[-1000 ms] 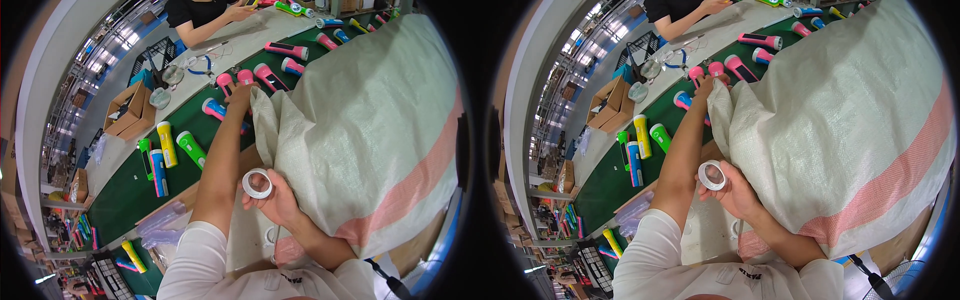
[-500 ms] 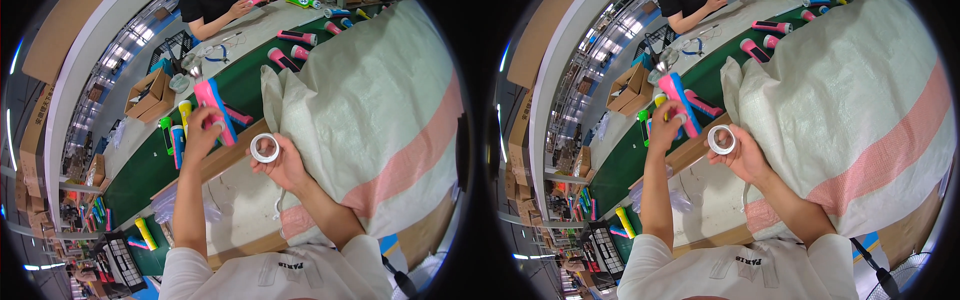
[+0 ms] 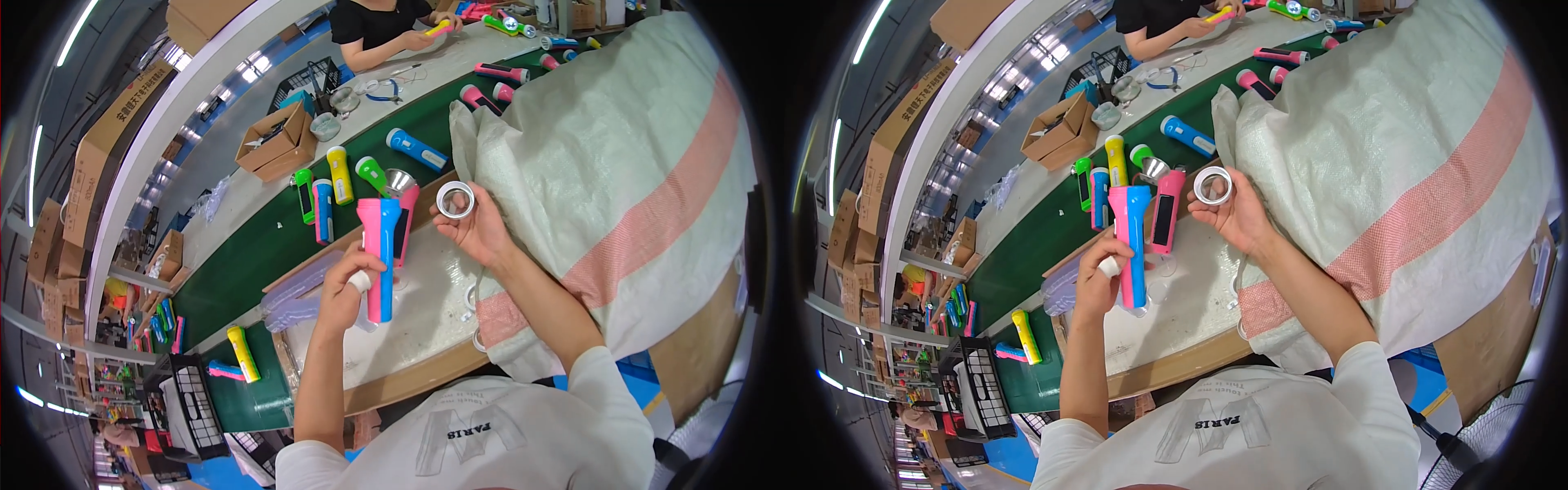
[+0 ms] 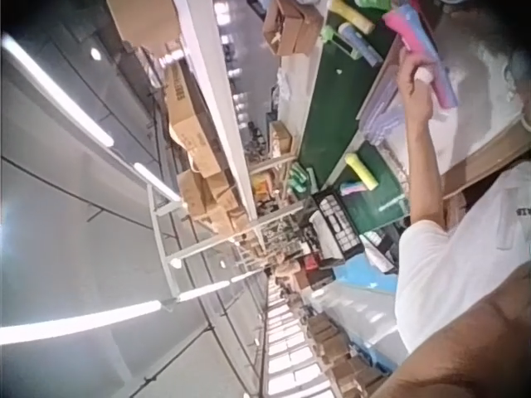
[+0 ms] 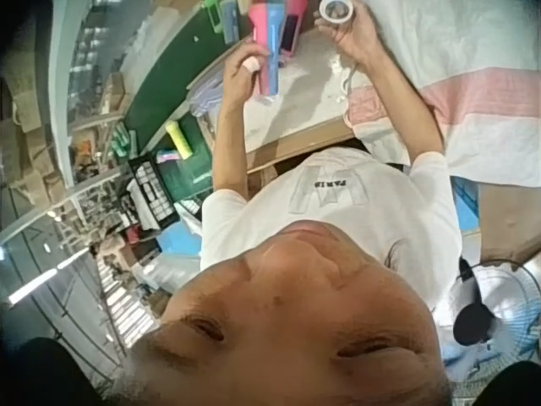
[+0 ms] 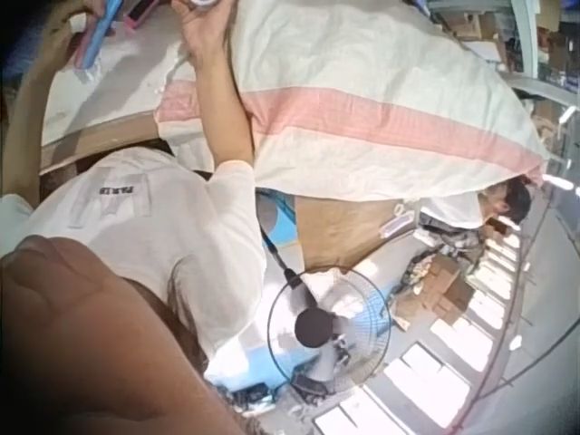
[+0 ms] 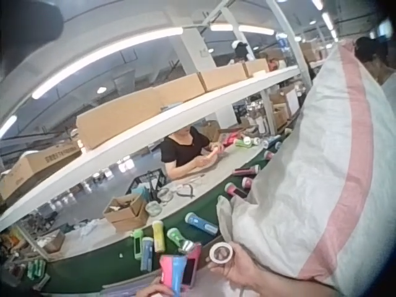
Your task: Assembling the bodies and caps of various colored plastic flashlights on a factory assembly line.
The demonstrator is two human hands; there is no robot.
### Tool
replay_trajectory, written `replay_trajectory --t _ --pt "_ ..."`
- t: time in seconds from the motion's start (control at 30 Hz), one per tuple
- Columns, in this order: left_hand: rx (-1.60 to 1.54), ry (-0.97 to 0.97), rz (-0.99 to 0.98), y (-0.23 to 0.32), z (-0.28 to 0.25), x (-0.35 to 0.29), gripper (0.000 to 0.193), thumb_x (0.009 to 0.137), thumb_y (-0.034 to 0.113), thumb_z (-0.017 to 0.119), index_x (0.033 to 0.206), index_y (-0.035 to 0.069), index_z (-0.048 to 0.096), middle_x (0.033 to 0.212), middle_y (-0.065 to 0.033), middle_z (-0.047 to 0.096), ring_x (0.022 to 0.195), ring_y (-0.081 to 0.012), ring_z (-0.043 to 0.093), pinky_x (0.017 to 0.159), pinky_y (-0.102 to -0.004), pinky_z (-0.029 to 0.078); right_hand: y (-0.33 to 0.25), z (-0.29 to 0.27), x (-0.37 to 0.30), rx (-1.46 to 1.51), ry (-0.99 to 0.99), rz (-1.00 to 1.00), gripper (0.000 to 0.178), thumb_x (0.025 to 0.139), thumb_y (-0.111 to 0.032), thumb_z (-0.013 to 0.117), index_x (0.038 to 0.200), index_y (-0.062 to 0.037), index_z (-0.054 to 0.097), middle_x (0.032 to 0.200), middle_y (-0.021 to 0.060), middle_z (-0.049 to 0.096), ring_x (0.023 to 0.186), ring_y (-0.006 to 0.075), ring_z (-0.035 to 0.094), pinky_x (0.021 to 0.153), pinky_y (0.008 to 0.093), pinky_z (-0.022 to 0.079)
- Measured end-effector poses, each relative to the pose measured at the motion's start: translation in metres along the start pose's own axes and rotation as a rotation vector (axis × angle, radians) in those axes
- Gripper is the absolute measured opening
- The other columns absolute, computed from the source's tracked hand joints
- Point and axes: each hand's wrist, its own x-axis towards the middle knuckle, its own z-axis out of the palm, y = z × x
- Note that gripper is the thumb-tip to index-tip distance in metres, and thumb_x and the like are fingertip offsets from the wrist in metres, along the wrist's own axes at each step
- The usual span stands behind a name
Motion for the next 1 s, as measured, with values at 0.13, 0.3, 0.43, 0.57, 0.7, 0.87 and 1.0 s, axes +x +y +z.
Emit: replay_trajectory --t 0.13,0.3,0.43,0.57,0.7,0.87,1.0 --pt "0.026 -0.078 -0.060 0.026 0.004 -0.030 0.026 0.086 -0.001 0.046 0.109 0.000 0.059 0.113 -0.0153 0.053 0.102 -0.0285 0.061 0.079 -0.0390 0.056 0.009 0.014 -0.012 -0.073 -0.040 0.030 0.041 0.099 -0.042 0.036 0.077 -0.0119 0.052 0.093 0.0147 0.068 0.080 0.0266 0.069 0.071 0.0388 0.060" --pt "0.305 -0.076 -0.013 0.038 0.002 -0.054 0.043 0.082 0.001 0.056 0.124 0.005 0.053 0.111 -0.0128 0.058 0.095 -0.0231 0.061 0.079 -0.0306 0.049 0.023 0.030 -0.032 -0.077 -0.012 0.047 0.040 0.100 -0.041 0.036 0.076 -0.0129 0.053 0.092 0.0117 0.068 0.084 0.0245 0.069 0.072 0.0392 0.060" --pt "0.659 -0.103 0.123 0.057 0.006 -0.066 0.054 0.077 0.003 0.064 0.128 0.005 0.049 0.108 -0.0141 0.060 0.088 -0.0233 0.061 0.074 -0.0302 0.047 0.035 0.032 -0.043 -0.083 -0.010 0.057 0.039 0.100 -0.042 0.036 0.078 -0.0142 0.054 0.094 0.0124 0.068 0.087 0.0231 0.068 0.074 0.0389 0.058" --pt "0.810 -0.138 0.138 0.076 0.012 -0.076 0.055 0.075 0.004 0.065 0.128 0.004 0.049 0.106 -0.0162 0.061 0.085 -0.0274 0.061 0.071 -0.0320 0.048 0.045 0.039 -0.055 -0.118 -0.004 0.071 0.035 0.099 -0.042 0.038 0.085 -0.0162 0.056 0.096 0.0150 0.068 0.087 0.0226 0.068 0.076 0.0357 0.055" --pt "0.928 -0.090 0.195 0.084 0.020 -0.079 0.054 0.076 0.006 0.066 0.127 0.004 0.049 0.109 -0.0176 0.060 0.086 -0.0308 0.062 0.070 -0.0341 0.050 0.055 0.037 -0.061 -0.167 -0.034 0.047 0.035 0.100 -0.041 0.037 0.107 -0.0117 0.055 0.100 0.0077 0.068 0.092 0.0206 0.067 0.082 0.0393 0.056" --pt "1.224 -0.139 0.362 0.071 0.024 -0.073 0.058 0.073 0.007 0.068 0.128 0.005 0.050 0.123 -0.0194 0.056 0.088 -0.0346 0.061 0.070 -0.0419 0.053 0.068 0.057 -0.074 -0.185 0.018 -0.021 0.036 0.099 -0.038 0.040 0.121 -0.0119 0.053 0.105 0.0051 0.065 0.093 0.0162 0.065 0.081 0.0362 0.055" --pt "1.405 -0.179 0.294 0.063 0.029 -0.079 0.062 0.070 0.008 0.071 0.129 0.014 0.052 0.129 -0.0130 0.054 0.084 -0.0296 0.058 0.068 -0.0393 0.053 0.072 0.050 -0.079 -0.152 0.044 -0.078 0.039 0.098 -0.035 0.043 0.128 -0.0113 0.050 0.105 0.0034 0.064 0.094 0.0148 0.063 0.083 0.0342 0.053"
